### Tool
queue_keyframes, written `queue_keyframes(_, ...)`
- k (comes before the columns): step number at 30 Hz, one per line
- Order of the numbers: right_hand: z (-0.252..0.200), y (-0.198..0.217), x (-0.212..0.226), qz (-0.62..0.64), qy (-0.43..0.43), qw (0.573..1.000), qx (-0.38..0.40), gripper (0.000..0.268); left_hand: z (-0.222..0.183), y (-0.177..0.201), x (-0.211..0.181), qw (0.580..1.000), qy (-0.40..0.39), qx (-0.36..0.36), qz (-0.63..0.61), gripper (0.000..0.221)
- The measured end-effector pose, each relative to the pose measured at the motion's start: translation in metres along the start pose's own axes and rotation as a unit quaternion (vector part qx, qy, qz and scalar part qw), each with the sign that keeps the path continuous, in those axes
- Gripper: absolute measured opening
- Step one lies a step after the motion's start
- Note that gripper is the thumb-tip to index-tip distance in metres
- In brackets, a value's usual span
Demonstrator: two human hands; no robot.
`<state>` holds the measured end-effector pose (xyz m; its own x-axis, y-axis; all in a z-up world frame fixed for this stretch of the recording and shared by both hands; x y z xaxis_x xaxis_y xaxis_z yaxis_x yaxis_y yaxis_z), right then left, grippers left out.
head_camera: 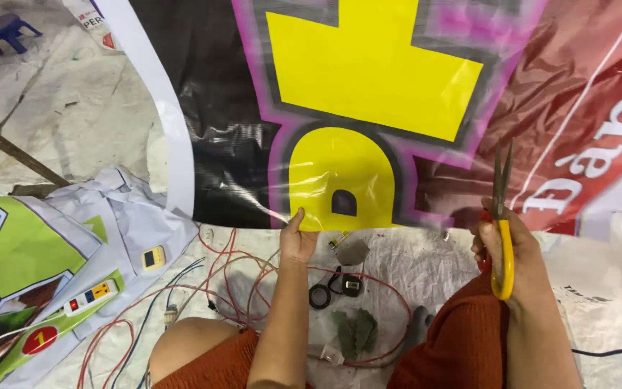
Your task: Stripping insulation from electrical wires and twisting them together to create connections.
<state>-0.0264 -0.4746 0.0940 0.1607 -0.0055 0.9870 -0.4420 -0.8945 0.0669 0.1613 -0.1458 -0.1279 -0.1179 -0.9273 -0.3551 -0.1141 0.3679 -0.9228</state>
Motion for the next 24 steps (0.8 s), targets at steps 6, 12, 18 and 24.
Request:
queue_keyframes(6,0.0,0.009,-0.015,-0.149,-0.068,0.98,0.114,0.04,-0.014,-0.003,-0.008,0.995,-0.041,-0.06,0.066,0.021)
queue_keyframes(12,0.003,-0.021,-0.051,-0.315,-0.105,0.883,0.333,0.061,-0.029,-0.007,-0.011,0.981,-0.066,-0.109,0.146,0.028)
queue_keyframes(18,0.012,-0.048,-0.047,-0.472,-0.279,0.748,0.373,0.043,-0.038,-0.005,-0.019,0.972,-0.083,-0.107,0.192,0.031)
queue_keyframes(24,0.063,-0.069,-0.09,-0.417,-0.19,0.755,0.47,0.058,-0.027,0.031,-0.026,0.96,-0.103,-0.123,0.231,0.035)
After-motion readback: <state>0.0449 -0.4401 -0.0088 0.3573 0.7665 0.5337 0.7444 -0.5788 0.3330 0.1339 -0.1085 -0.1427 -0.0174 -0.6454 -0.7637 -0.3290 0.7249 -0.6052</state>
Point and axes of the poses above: each hand's wrist, its own z-axis towards the middle knuckle, its own y-axis out of the back of the hand, x = y × z, the point moved 4 cm from there along z, towards the middle knuckle, and after that the axes turned 10 degrees about -y, right-handed, at the moved point
